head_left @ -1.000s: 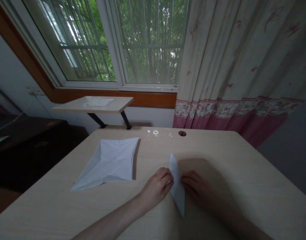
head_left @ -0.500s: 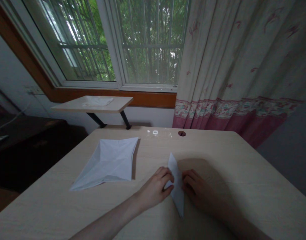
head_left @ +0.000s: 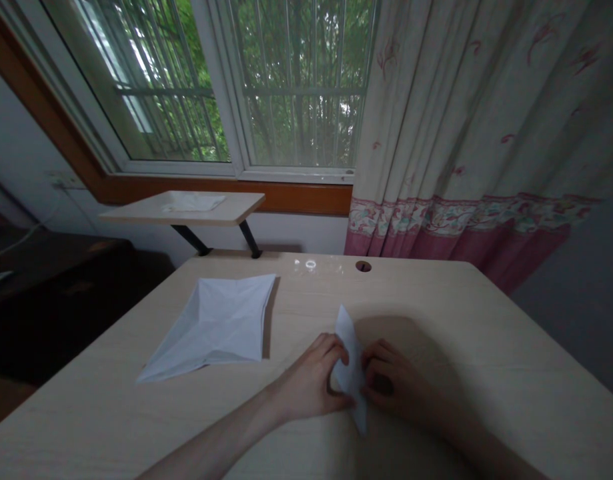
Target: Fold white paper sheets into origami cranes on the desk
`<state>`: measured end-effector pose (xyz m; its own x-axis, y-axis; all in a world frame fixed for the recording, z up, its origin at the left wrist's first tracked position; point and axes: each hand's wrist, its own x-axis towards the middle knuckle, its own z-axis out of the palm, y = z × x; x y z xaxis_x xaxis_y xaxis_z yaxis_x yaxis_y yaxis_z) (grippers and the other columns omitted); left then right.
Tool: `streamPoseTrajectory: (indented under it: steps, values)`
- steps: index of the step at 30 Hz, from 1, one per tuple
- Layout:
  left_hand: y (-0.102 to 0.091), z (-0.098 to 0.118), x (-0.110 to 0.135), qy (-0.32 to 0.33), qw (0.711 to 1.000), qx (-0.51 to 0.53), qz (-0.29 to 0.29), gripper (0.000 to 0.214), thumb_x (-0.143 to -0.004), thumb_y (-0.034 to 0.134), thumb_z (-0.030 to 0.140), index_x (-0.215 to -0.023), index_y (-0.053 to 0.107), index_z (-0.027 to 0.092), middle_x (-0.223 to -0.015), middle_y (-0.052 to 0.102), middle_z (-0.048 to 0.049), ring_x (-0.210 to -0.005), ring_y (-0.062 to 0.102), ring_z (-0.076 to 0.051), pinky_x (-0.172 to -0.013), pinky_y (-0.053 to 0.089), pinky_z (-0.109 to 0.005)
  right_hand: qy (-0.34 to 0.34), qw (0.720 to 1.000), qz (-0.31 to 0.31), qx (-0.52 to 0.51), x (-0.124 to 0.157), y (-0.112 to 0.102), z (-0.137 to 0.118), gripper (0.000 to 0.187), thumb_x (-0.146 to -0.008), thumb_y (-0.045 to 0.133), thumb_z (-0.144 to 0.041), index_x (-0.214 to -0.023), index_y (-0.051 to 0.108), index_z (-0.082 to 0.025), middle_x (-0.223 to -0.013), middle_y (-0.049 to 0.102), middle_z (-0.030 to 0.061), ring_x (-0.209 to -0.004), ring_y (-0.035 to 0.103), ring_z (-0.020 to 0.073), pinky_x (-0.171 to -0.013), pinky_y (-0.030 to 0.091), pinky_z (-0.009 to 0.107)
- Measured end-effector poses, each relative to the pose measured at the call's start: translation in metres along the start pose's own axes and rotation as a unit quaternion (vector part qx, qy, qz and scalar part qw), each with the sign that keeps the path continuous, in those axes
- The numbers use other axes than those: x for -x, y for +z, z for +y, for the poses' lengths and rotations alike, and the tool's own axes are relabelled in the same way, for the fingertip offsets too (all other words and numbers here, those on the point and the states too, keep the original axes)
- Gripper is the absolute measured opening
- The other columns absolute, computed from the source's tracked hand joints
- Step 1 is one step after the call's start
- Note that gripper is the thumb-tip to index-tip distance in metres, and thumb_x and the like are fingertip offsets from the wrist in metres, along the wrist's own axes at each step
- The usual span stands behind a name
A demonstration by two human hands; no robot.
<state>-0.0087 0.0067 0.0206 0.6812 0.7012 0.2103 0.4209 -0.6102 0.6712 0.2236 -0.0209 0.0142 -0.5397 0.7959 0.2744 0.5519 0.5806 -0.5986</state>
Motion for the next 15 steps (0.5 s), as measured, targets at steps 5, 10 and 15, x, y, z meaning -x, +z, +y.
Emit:
streamPoseTrajectory:
  steps: [5,10,15]
  values:
    - [-0.0005,0.0008,-0.0010,0.003,1.000,-0.007,-0.002,0.060,-0.054,0.094,0.025,-0.101,0.057,0.020,-0.111,0.056,-0.0060,-0.106,0.051,-0.027,-0.091,0.046,-0.038,0.004,1.000,-0.011,0.012,-0.0012,-0.0017,-0.0032,0.024,-0.069,0.075,-0.007,-0.074,0.056,-0.021,-0.096,0.064,0.0016,-0.095,0.056,0.0209,-0.084,0.047,0.035]
    - [-0.0010,-0.0027,-0.0023,0.024,1.000,0.013,-0.013,0.065,-0.051,0.095,0.028,-0.102,0.056,0.020,-0.111,0.056,-0.0064,-0.106,0.050,-0.027,-0.091,0.045,-0.038,0.019,0.999,-0.030,0.033,-0.0009,0.0001,-0.0034,0.026,-0.067,0.079,-0.016,-0.070,0.054,-0.021,-0.092,0.063,0.0023,-0.094,0.054,0.0227,-0.084,0.045,0.037]
    - [-0.0032,-0.0026,-0.0013,0.028,0.999,0.015,-0.024,0.063,-0.053,0.093,0.027,-0.104,0.056,0.020,-0.113,0.055,-0.0059,-0.109,0.049,-0.028,-0.095,0.044,-0.039,0.022,0.998,-0.045,0.047,0.0009,0.0004,-0.0084,0.029,-0.065,0.081,-0.019,-0.071,0.053,-0.021,-0.089,0.060,0.0015,-0.091,0.053,0.0222,-0.086,0.043,0.038]
